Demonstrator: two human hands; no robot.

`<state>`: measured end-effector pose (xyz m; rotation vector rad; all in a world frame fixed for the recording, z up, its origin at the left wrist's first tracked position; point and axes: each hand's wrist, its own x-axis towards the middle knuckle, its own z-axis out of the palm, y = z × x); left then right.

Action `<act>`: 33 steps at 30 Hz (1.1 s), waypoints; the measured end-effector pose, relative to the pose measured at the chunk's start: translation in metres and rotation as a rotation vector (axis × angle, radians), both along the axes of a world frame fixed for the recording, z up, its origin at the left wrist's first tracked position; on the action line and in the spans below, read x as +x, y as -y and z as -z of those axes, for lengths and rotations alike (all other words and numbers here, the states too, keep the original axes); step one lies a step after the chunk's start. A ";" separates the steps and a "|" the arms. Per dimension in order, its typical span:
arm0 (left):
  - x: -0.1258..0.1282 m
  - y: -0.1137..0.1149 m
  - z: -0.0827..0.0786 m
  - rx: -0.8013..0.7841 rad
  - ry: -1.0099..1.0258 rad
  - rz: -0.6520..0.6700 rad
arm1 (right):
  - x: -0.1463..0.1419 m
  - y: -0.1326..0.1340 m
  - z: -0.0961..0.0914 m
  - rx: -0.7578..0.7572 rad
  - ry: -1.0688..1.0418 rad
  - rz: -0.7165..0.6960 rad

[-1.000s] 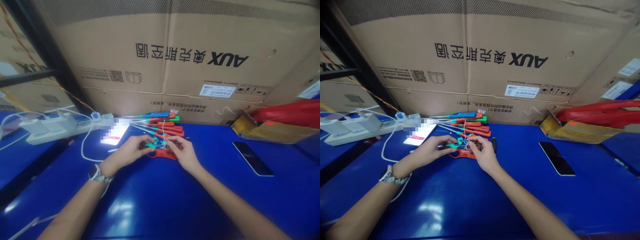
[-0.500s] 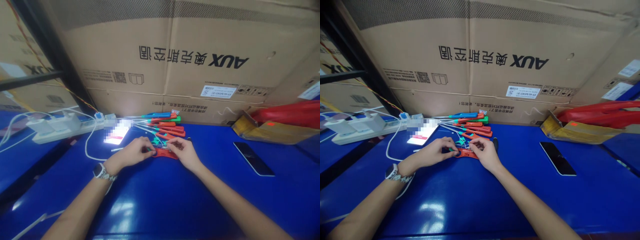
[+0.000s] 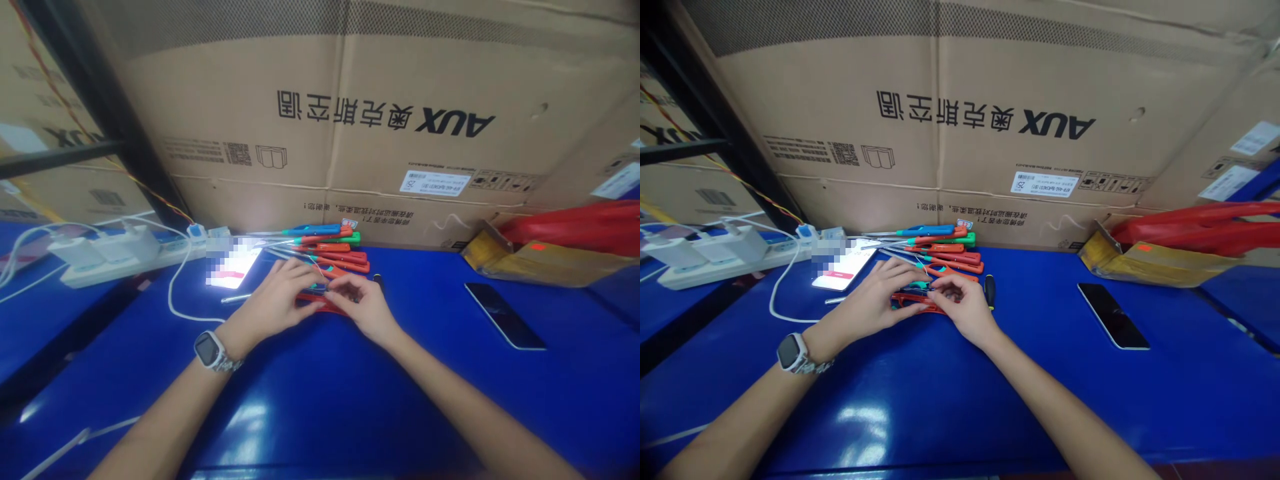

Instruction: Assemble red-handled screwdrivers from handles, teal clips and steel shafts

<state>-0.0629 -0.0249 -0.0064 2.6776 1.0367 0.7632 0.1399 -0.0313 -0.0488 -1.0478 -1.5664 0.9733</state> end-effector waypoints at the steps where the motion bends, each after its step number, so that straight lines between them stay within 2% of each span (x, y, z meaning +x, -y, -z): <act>1: 0.000 0.000 0.000 -0.011 -0.018 0.000 | 0.000 0.001 0.000 0.032 0.028 0.001; 8: -0.004 -0.003 0.001 -0.033 -0.041 0.044 | 0.003 0.003 -0.004 0.291 0.208 -0.060; 13: -0.003 0.001 0.001 -0.183 0.067 0.056 | 0.009 0.003 -0.011 0.513 0.333 -0.183; 16: 0.000 0.004 0.001 -0.281 0.142 -0.016 | 0.011 0.004 -0.015 0.599 0.420 -0.224; 19: 0.005 0.005 0.004 -0.377 0.150 -0.128 | 0.011 0.005 -0.017 0.685 0.470 -0.195; 21: 0.008 0.004 0.007 -0.456 0.185 -0.157 | 0.011 0.006 -0.017 0.745 0.474 -0.173; 23: 0.010 0.004 0.010 -0.531 0.271 -0.142 | 0.010 0.007 -0.015 0.764 0.463 -0.164; 27: 0.009 0.000 0.012 -0.676 0.393 -0.101 | 0.008 0.007 -0.014 0.686 0.399 -0.135; 30: 0.006 -0.003 0.011 -0.714 0.412 -0.193 | 0.010 0.005 -0.013 0.624 0.388 -0.056; 33: 0.006 -0.004 0.012 -0.793 0.431 -0.317 | 0.014 0.003 -0.010 0.568 0.460 -0.056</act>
